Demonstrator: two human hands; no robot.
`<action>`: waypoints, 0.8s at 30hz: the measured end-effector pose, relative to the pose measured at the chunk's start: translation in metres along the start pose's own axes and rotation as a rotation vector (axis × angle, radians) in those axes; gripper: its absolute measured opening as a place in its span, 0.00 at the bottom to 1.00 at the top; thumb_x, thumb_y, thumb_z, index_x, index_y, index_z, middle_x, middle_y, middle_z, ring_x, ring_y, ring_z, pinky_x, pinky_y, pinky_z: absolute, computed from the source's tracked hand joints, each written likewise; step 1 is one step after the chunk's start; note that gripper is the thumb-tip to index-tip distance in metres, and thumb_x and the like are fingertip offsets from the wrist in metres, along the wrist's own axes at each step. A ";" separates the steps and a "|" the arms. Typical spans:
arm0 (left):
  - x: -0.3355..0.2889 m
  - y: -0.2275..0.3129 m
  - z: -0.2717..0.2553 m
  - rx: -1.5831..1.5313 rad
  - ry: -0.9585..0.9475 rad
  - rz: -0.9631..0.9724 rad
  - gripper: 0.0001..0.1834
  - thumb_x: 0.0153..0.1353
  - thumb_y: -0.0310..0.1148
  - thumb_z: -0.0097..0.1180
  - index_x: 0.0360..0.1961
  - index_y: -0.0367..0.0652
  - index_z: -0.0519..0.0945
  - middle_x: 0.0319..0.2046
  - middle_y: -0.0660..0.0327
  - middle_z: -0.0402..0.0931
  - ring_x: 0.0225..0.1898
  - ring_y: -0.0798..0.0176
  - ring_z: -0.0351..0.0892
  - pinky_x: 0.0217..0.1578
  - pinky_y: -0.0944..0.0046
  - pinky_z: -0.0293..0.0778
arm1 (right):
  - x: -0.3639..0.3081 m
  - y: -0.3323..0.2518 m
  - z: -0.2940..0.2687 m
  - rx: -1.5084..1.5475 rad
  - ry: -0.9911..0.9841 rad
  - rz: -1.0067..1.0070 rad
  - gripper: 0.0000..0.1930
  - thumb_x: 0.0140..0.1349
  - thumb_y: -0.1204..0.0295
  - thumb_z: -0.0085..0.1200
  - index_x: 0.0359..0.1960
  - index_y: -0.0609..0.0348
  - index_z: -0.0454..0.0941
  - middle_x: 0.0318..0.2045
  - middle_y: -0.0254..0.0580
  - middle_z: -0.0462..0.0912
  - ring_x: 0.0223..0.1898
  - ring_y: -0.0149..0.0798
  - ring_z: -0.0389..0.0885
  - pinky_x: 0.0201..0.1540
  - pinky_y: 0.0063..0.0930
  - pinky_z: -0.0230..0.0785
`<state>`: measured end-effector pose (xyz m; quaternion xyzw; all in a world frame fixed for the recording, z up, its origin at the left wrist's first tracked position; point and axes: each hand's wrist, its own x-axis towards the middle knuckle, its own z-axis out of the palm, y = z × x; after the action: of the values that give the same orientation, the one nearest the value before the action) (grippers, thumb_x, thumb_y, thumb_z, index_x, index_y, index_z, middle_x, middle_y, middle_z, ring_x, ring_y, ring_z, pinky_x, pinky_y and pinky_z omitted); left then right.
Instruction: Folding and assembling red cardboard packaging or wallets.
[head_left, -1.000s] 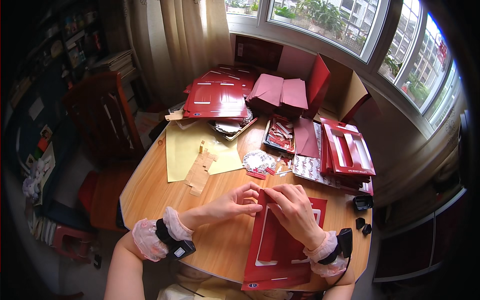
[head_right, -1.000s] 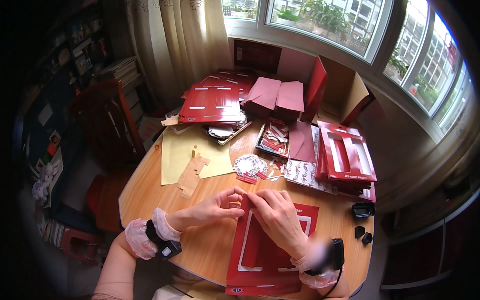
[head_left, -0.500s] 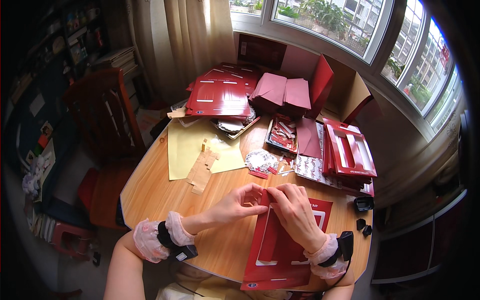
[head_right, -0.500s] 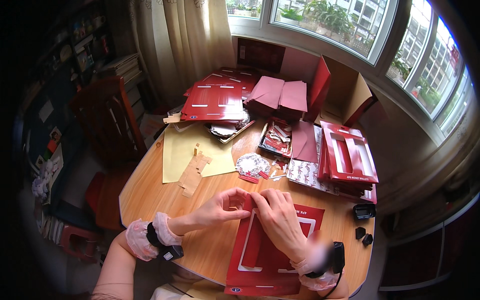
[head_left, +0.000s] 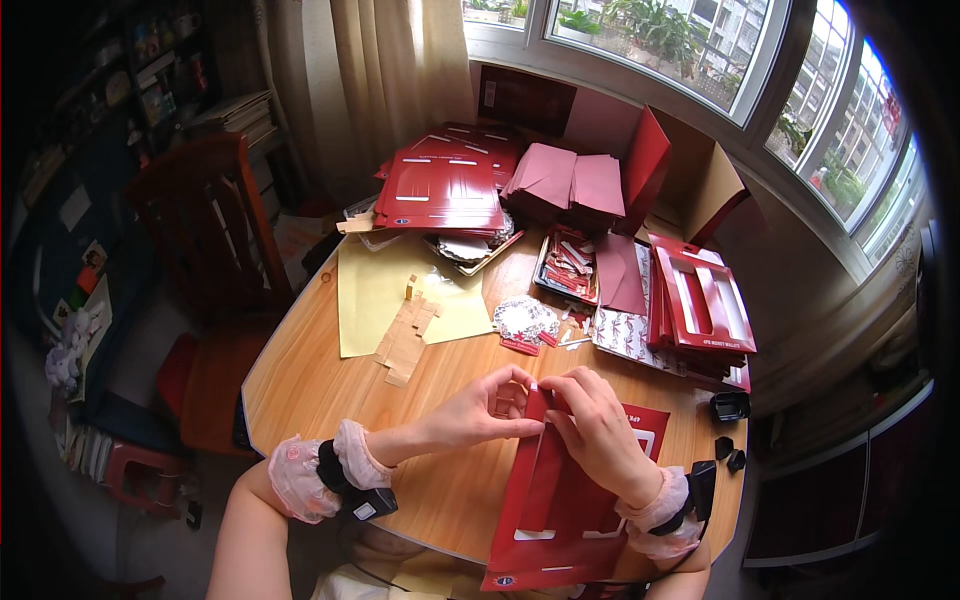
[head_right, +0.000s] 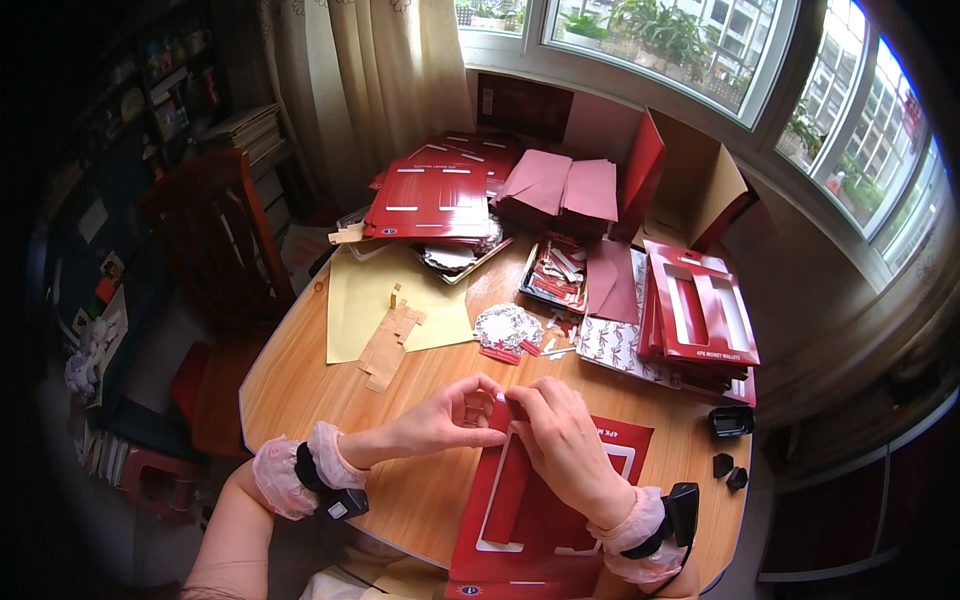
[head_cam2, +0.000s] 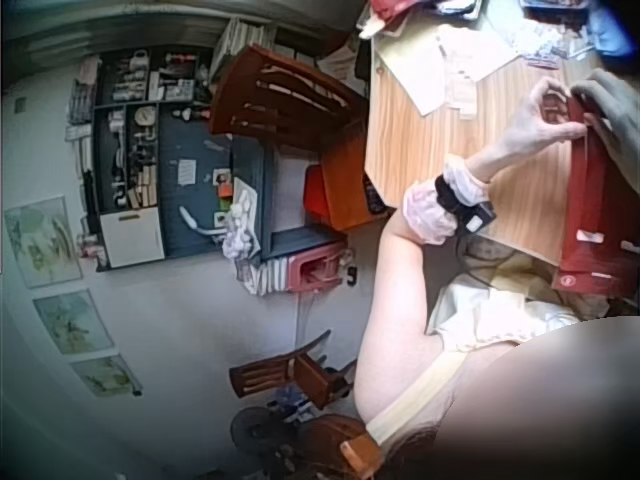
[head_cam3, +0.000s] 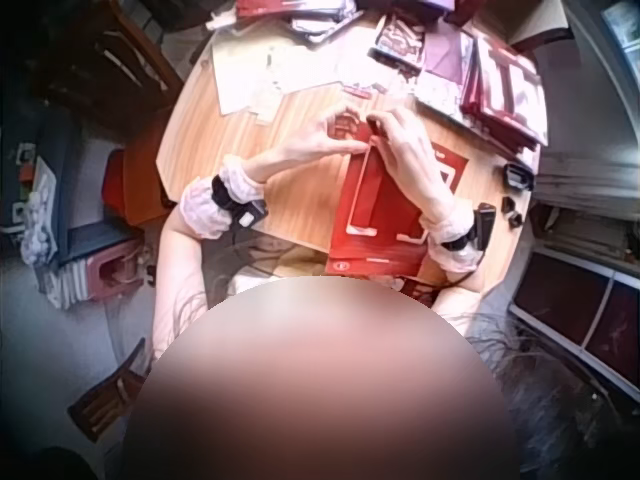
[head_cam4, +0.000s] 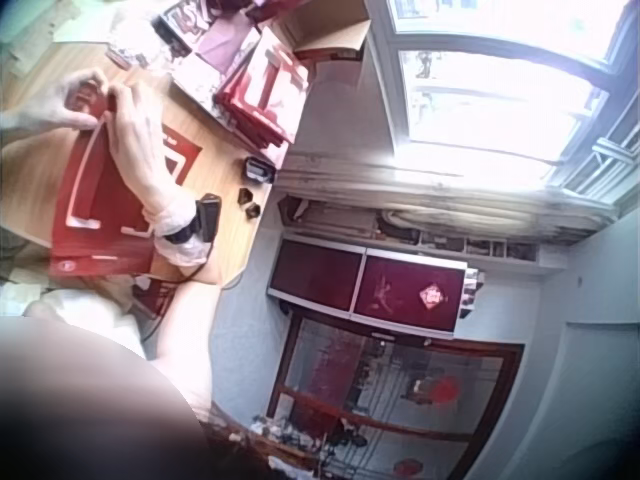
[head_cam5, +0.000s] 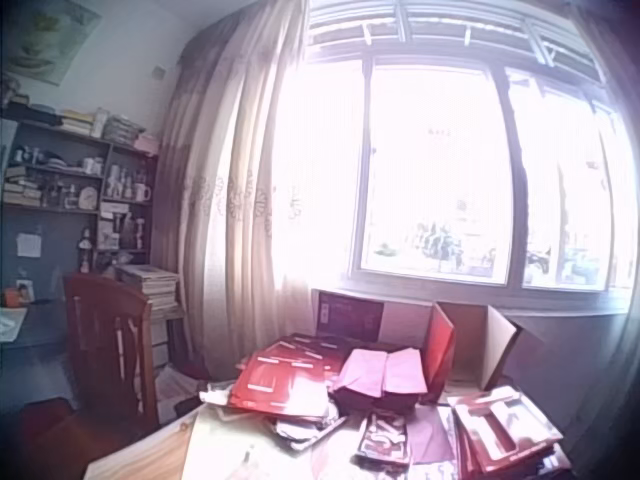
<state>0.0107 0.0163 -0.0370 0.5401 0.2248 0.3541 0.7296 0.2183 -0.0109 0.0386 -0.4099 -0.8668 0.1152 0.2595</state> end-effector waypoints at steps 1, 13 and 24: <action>0.000 0.000 0.000 -0.027 -0.015 0.012 0.23 0.62 0.28 0.68 0.53 0.42 0.69 0.37 0.68 0.75 0.37 0.78 0.75 0.39 0.76 0.72 | 0.000 0.000 -0.001 0.067 -0.019 0.022 0.19 0.56 0.80 0.59 0.50 0.62 0.74 0.41 0.49 0.74 0.44 0.53 0.74 0.49 0.41 0.67; -0.003 0.009 0.016 0.270 0.089 0.042 0.30 0.56 0.29 0.73 0.55 0.43 0.68 0.39 0.69 0.75 0.36 0.78 0.73 0.38 0.76 0.72 | -0.001 -0.009 0.002 0.017 0.012 0.034 0.19 0.54 0.84 0.58 0.49 0.65 0.73 0.41 0.52 0.74 0.44 0.55 0.74 0.48 0.41 0.69; -0.004 0.003 0.026 0.092 0.154 0.033 0.32 0.54 0.27 0.74 0.55 0.43 0.67 0.43 0.69 0.68 0.33 0.79 0.68 0.34 0.76 0.69 | -0.001 -0.013 0.004 -0.288 -0.001 -0.012 0.18 0.55 0.79 0.57 0.49 0.61 0.74 0.41 0.45 0.76 0.45 0.48 0.75 0.49 0.39 0.65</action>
<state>0.0262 -0.0026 -0.0261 0.5479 0.2873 0.3960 0.6786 0.2079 -0.0198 0.0398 -0.4376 -0.8770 -0.0119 0.1980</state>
